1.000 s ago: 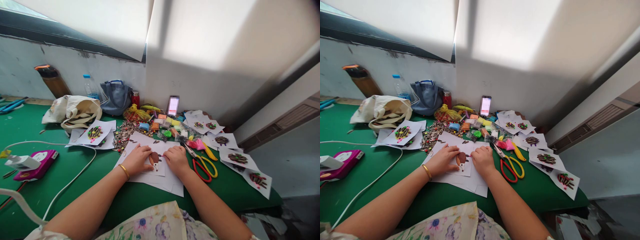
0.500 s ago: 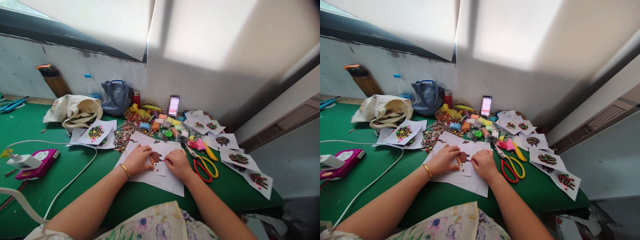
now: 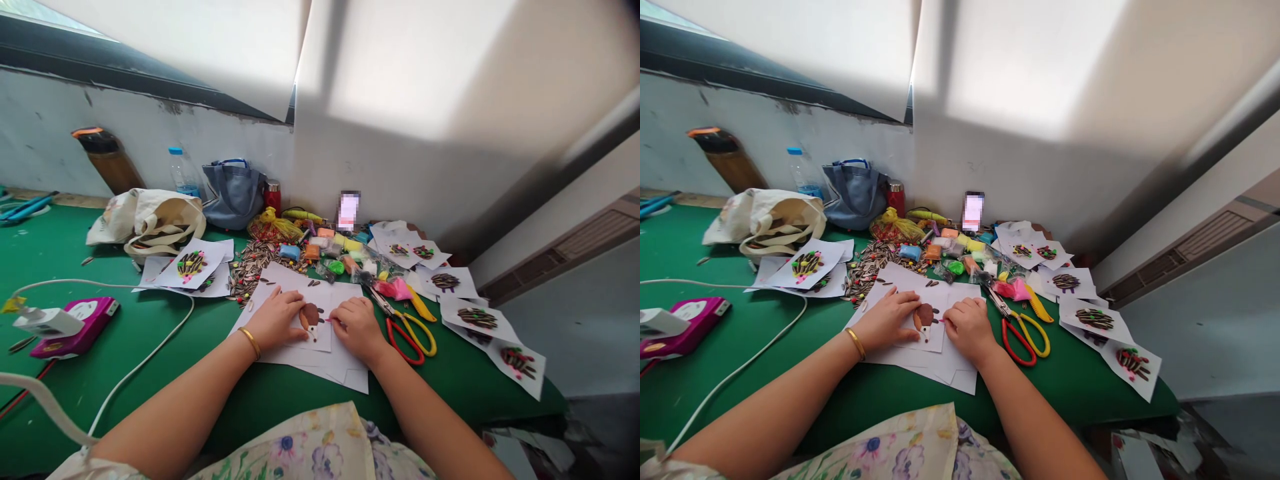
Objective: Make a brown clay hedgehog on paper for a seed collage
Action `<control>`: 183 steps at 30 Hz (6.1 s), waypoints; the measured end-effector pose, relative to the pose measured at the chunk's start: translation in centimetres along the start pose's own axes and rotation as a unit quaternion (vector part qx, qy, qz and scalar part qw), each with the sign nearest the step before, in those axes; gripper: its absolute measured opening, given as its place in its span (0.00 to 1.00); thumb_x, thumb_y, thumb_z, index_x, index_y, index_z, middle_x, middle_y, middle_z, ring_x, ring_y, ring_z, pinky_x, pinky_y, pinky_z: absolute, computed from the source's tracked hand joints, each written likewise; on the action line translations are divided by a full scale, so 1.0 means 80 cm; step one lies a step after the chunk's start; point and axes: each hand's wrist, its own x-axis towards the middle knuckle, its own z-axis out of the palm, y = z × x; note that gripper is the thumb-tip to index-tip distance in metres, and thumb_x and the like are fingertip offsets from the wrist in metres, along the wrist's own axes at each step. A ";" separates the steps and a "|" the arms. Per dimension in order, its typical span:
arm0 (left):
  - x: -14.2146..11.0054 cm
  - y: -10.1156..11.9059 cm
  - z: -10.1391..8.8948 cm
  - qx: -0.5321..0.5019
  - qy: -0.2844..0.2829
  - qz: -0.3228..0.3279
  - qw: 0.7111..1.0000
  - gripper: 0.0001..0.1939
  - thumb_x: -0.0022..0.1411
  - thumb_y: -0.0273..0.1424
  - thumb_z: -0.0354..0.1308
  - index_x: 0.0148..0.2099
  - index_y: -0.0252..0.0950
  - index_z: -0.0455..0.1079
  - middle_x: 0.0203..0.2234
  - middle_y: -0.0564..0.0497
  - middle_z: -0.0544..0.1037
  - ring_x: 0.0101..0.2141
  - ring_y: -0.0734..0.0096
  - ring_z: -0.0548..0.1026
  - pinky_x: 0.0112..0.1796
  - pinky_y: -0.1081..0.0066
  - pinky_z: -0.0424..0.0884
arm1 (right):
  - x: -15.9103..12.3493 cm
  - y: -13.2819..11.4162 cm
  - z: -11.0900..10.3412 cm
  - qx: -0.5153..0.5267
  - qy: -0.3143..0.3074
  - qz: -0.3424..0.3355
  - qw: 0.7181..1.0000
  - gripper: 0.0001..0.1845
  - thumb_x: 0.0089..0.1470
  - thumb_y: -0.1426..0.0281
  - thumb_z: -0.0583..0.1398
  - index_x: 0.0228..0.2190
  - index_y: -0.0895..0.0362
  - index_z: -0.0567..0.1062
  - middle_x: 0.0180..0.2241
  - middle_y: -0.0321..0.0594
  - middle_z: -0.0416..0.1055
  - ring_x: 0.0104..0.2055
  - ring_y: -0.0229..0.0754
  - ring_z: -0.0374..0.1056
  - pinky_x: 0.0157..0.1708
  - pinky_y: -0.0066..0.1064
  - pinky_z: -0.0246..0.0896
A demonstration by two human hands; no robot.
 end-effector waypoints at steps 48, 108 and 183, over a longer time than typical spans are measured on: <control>0.002 -0.012 -0.011 0.022 -0.020 -0.038 0.999 0.38 0.50 0.41 0.70 0.61 0.42 0.63 0.60 0.42 0.67 0.62 0.51 0.60 0.62 0.46 0.47 | 0.051 0.021 0.018 -0.016 -0.105 0.171 0.980 0.06 0.60 0.72 0.56 0.36 0.55 0.74 0.40 0.41 0.71 0.44 0.42 0.65 0.42 0.30 0.54; -0.004 0.004 -0.007 0.002 -0.053 -0.021 0.998 0.42 0.44 0.49 0.70 0.60 0.46 0.61 0.58 0.43 0.69 0.61 0.45 0.61 0.60 0.37 0.31 | 0.025 0.012 0.017 0.048 -0.067 0.075 0.994 0.15 0.57 0.77 0.55 0.40 0.53 0.79 0.39 0.41 0.70 0.44 0.41 0.65 0.46 0.30 0.58; -0.004 0.002 -0.005 0.006 -0.057 -0.021 0.998 0.48 0.44 0.52 0.69 0.64 0.44 0.58 0.60 0.42 0.67 0.61 0.47 0.61 0.62 0.39 0.31 | -0.001 -0.017 0.001 0.128 -0.082 -0.082 0.985 0.30 0.49 0.81 0.54 0.54 0.52 0.69 0.52 0.41 0.74 0.63 0.44 0.58 0.58 0.43 0.48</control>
